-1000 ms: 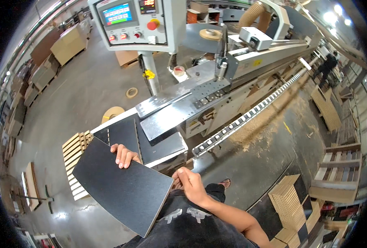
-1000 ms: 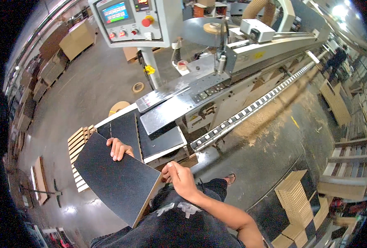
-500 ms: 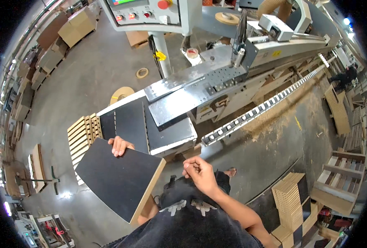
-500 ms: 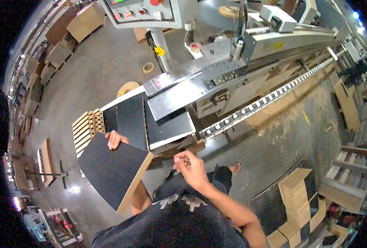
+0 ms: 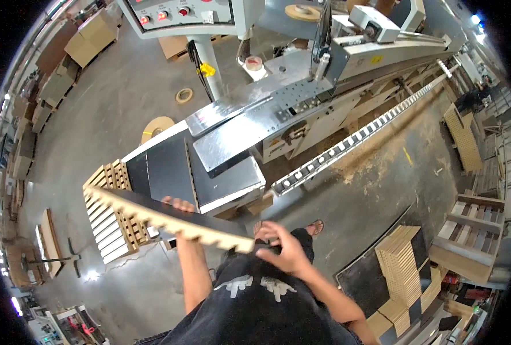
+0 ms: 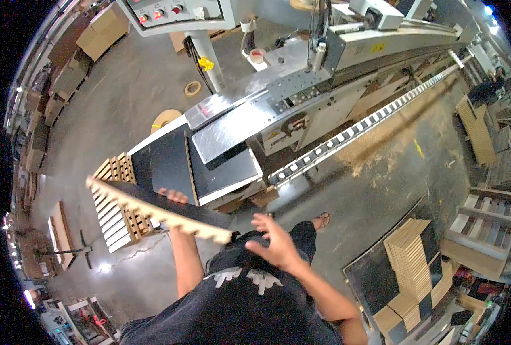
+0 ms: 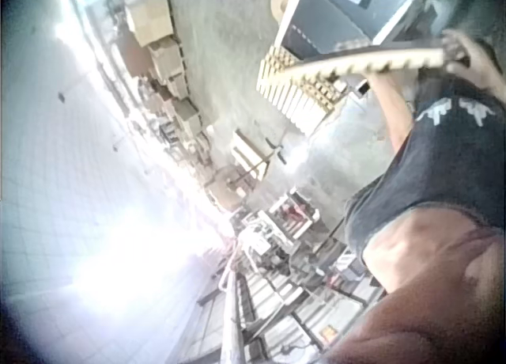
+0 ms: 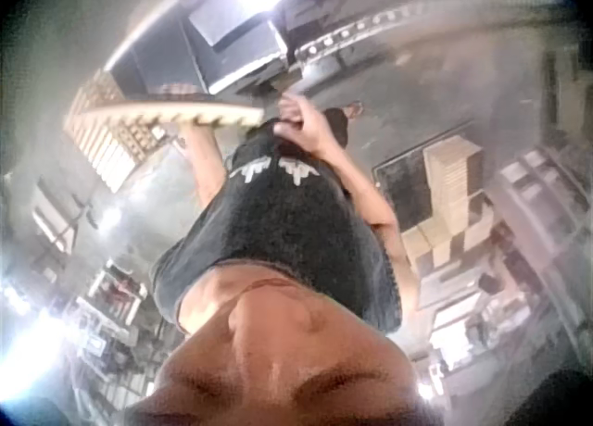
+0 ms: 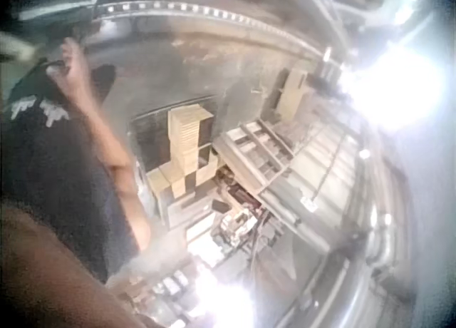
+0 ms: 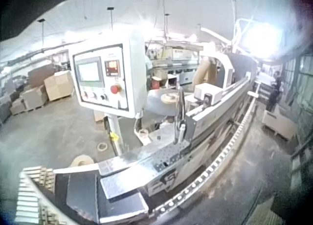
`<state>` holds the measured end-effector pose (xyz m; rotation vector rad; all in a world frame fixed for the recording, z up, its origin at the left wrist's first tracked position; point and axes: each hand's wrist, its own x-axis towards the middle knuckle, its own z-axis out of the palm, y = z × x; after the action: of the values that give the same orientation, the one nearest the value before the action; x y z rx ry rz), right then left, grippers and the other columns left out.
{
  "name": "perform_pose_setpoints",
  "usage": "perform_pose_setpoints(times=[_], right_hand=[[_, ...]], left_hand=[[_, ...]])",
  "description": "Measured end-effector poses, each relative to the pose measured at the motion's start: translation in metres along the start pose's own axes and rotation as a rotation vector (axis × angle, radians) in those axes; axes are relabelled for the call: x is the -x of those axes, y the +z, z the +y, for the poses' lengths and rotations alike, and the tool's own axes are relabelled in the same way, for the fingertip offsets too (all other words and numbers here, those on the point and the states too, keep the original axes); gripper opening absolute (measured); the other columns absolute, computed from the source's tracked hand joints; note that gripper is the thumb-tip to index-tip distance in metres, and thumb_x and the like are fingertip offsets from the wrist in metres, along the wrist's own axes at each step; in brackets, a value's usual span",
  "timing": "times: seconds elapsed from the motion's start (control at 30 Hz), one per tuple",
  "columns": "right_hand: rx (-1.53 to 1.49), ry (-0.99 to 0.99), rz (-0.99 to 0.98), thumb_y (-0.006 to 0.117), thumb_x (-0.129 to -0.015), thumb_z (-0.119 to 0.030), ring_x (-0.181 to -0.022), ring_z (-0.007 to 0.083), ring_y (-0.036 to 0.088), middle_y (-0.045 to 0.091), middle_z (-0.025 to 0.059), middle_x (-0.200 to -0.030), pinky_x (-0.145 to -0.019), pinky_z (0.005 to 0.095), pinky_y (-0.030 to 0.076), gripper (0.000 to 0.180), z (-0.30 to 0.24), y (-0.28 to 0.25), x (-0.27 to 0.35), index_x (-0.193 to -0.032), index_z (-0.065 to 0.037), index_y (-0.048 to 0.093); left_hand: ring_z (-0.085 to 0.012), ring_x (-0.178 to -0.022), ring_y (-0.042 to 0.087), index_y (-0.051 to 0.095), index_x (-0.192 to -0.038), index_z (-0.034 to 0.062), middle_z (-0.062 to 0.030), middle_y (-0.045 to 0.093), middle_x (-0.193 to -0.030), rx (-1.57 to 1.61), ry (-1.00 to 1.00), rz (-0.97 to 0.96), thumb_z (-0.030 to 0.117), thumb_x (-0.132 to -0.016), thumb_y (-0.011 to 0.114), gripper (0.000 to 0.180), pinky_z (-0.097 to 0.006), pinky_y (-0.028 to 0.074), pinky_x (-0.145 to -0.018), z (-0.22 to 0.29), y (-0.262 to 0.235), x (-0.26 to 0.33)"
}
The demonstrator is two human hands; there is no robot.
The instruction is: The person feeds wooden panels into an edge-banding machine and then trims excess material from the edge of a panel using a utility knife.
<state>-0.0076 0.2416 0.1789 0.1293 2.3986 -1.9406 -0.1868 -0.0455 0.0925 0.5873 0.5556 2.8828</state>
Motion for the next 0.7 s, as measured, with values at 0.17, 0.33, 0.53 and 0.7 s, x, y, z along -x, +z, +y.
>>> perform_pose_setpoints(times=[0.17, 0.33, 0.53, 0.7], right_hand=[[-0.197, 0.328, -0.034, 0.068, -0.092, -0.032, -0.099, 0.0224, 0.064, 0.064, 0.0148, -0.113, -0.087, 0.0339, 0.050, 0.056, 0.053, 0.021, 0.016, -0.128, 0.004, 0.045], [-0.537, 0.629, 0.076, 0.063, -0.097, -0.023, -0.088, 0.0149, 0.065, 0.064, 0.0071, -0.101, -0.075, 0.0275, 0.051, 0.034, 0.058, 0.014, 0.013, -0.120, 0.000, 0.051], [-0.717, 0.698, 0.169, 0.057, -0.100, -0.027, -0.083, 0.0217, 0.070, 0.069, 0.0174, -0.105, -0.069, 0.0302, 0.057, 0.034, 0.051, -0.010, -0.011, -0.120, 0.000, 0.051], [-0.636, 0.683, 0.163, 0.054, -0.102, -0.030, -0.074, 0.0206, 0.069, 0.070, 0.0174, -0.099, -0.065, 0.0308, 0.057, 0.035, 0.058, -0.029, -0.039, -0.117, 0.001, 0.050]], left_hand=[[-0.0297, -0.123, 0.054, 0.042, -0.143, 0.0100, -0.0121, 0.056, -0.132, -0.455, -0.152, 1.024, 0.059, -0.097, 0.045, 0.066, -0.047, 0.041, -0.105, -0.101, 0.107, -0.042], [-0.0166, -0.082, 0.047, 0.055, -0.093, 0.0026, -0.0047, 0.055, -0.089, -0.839, -0.349, 0.926, 0.049, -0.100, 0.050, 0.047, -0.035, 0.043, -0.078, -0.180, 0.058, -0.049], [-0.0287, -0.114, 0.050, 0.048, -0.124, -0.0087, -0.0225, 0.053, -0.124, -1.050, -0.491, 0.982, 0.051, -0.095, 0.057, 0.067, -0.039, 0.039, -0.099, -0.229, 0.048, -0.071], [-0.0299, -0.120, 0.050, 0.039, -0.135, -0.0095, -0.0249, 0.050, -0.132, -0.890, -0.546, 0.862, 0.029, -0.091, 0.068, 0.065, -0.038, 0.039, -0.102, -0.236, 0.039, -0.090]])
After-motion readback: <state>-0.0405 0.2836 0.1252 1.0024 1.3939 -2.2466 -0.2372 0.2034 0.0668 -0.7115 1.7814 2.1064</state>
